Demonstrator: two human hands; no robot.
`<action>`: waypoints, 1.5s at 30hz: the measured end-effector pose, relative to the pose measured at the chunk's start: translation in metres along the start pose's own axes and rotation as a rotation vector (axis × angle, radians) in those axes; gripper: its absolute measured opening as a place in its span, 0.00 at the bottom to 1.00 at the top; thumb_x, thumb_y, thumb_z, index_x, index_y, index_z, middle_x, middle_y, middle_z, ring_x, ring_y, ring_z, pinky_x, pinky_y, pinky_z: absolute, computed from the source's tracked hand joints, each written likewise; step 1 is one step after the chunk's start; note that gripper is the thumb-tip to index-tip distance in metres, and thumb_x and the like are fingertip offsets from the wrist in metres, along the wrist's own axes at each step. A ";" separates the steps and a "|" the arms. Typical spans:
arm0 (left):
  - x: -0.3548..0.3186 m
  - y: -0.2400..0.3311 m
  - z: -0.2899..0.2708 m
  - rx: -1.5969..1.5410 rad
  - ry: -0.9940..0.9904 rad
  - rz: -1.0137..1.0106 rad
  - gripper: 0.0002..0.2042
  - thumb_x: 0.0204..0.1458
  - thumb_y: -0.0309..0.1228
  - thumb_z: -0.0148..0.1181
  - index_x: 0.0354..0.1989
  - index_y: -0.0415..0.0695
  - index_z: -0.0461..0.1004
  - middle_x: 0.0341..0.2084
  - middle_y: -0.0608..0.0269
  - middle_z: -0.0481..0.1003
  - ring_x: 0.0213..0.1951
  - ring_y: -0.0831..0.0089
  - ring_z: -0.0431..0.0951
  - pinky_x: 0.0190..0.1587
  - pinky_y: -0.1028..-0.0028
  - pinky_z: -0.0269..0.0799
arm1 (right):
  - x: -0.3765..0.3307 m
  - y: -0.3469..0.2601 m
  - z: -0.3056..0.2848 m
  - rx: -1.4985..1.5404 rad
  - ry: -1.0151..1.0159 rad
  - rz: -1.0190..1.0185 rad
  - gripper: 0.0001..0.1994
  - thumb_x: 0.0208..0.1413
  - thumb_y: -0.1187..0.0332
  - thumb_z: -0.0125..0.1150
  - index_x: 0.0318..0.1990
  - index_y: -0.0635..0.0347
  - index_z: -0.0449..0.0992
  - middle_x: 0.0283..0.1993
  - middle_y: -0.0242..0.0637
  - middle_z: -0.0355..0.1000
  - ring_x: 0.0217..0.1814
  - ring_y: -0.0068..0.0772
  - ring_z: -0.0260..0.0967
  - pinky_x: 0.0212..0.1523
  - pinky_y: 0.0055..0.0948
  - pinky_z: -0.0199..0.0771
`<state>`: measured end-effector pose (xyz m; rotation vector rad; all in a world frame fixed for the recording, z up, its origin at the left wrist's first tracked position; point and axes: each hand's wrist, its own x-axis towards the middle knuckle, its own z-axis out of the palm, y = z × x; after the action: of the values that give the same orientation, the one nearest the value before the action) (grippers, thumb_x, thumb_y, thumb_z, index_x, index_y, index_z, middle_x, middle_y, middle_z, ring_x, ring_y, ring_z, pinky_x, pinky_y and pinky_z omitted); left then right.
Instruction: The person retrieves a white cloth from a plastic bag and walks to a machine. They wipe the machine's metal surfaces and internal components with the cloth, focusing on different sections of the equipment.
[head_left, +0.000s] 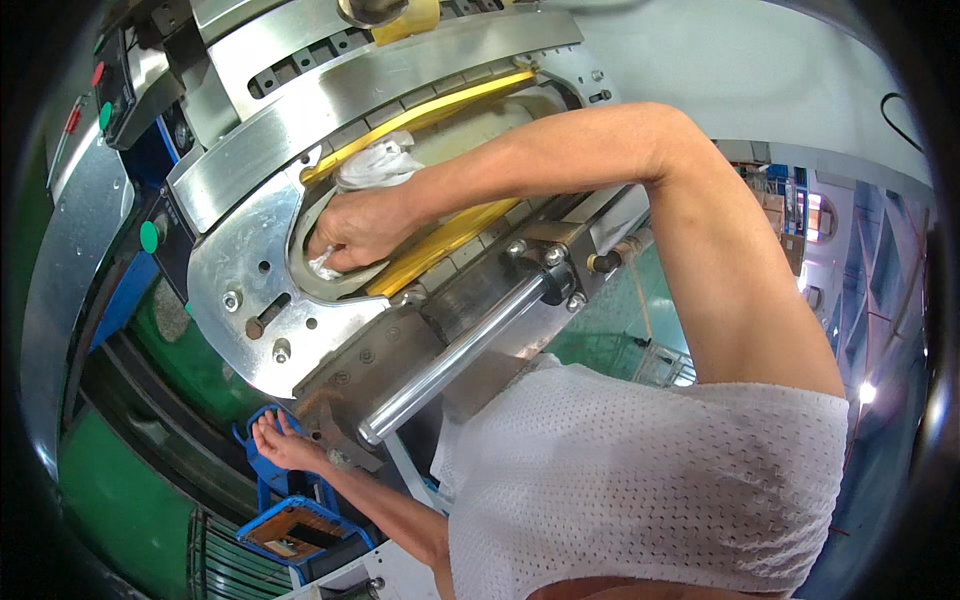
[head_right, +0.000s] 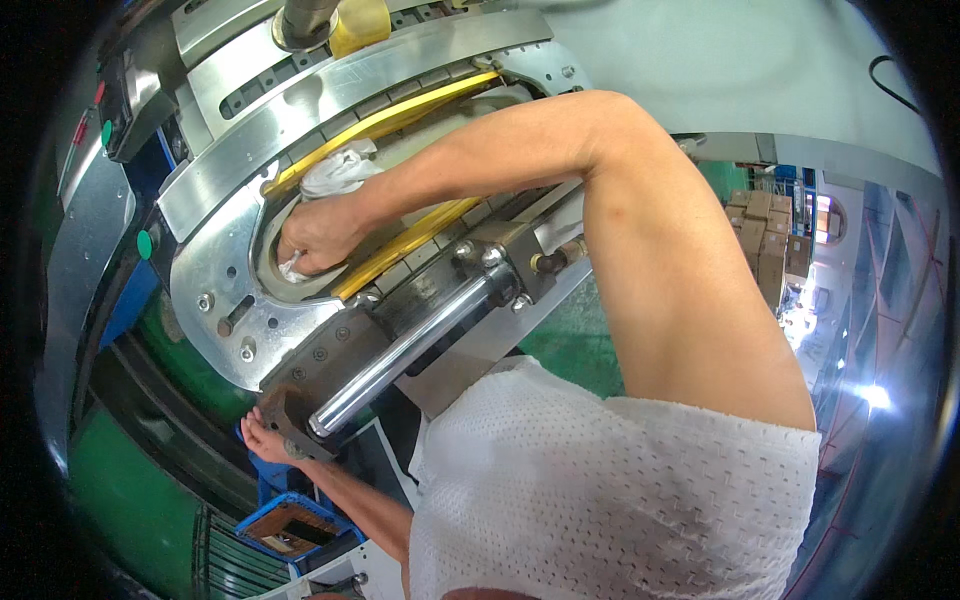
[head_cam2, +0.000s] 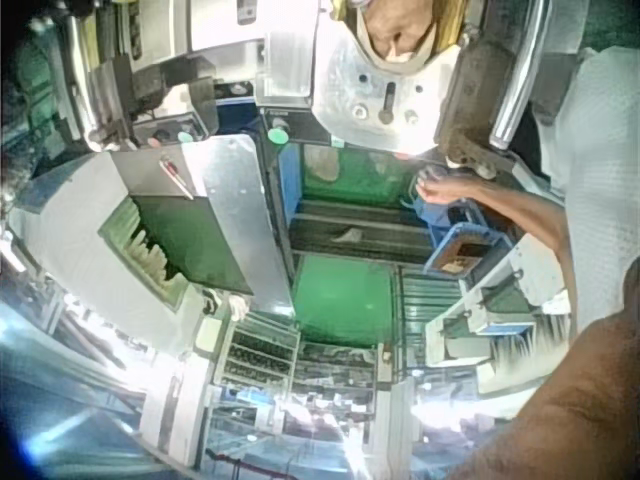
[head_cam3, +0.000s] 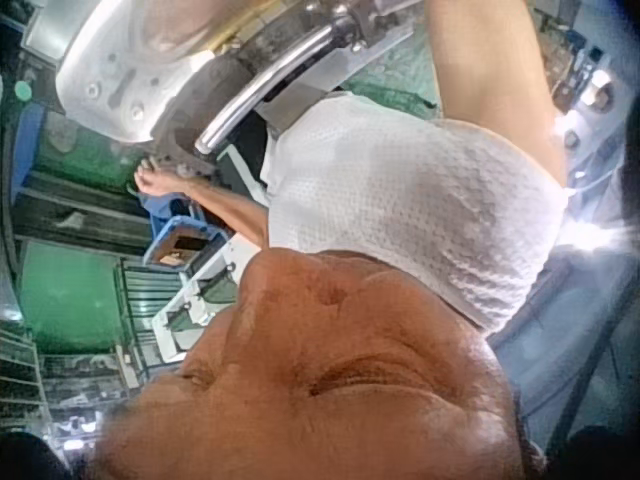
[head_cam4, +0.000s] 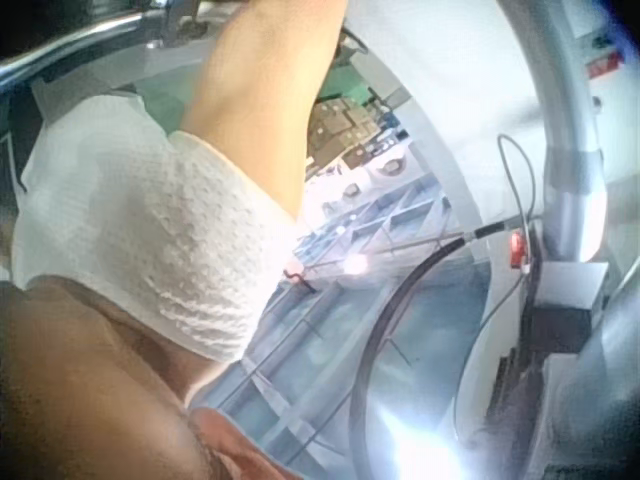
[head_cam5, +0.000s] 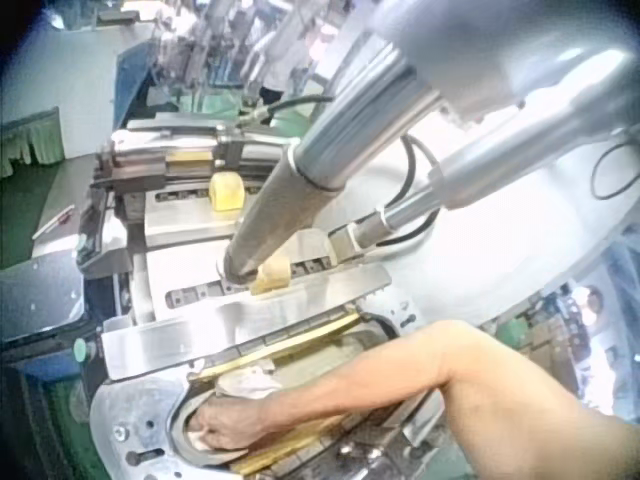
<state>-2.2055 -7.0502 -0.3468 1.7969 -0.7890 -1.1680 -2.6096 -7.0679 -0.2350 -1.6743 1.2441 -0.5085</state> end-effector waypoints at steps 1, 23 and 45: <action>0.003 -0.003 -0.002 -0.006 -0.013 0.008 0.16 0.65 0.32 0.50 0.54 0.32 0.65 0.51 0.43 0.73 0.53 0.59 0.76 0.51 0.67 0.76 | -0.002 -0.003 -0.005 -0.129 -0.134 0.011 0.09 0.54 0.68 0.57 0.40 0.60 0.79 0.30 0.50 0.76 0.31 0.48 0.75 0.35 0.42 0.72; -0.005 -0.024 -0.010 0.141 0.011 -0.029 0.14 0.64 0.32 0.53 0.52 0.33 0.66 0.46 0.50 0.74 0.48 0.65 0.77 0.48 0.68 0.76 | -0.067 -0.020 -0.046 -0.416 -0.430 0.270 0.09 0.55 0.67 0.56 0.37 0.64 0.75 0.28 0.50 0.74 0.32 0.55 0.73 0.35 0.47 0.72; -0.013 -0.031 -0.012 0.130 -0.094 0.002 0.11 0.64 0.26 0.52 0.51 0.34 0.66 0.45 0.52 0.72 0.47 0.67 0.74 0.50 0.68 0.74 | -0.045 -0.022 -0.028 -0.175 -0.296 0.313 0.13 0.57 0.61 0.60 0.44 0.58 0.70 0.33 0.49 0.75 0.37 0.55 0.74 0.37 0.49 0.71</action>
<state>-2.1978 -7.0211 -0.3665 1.8567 -0.9407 -1.2320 -2.6376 -7.0392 -0.1939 -1.5874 1.3235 0.0384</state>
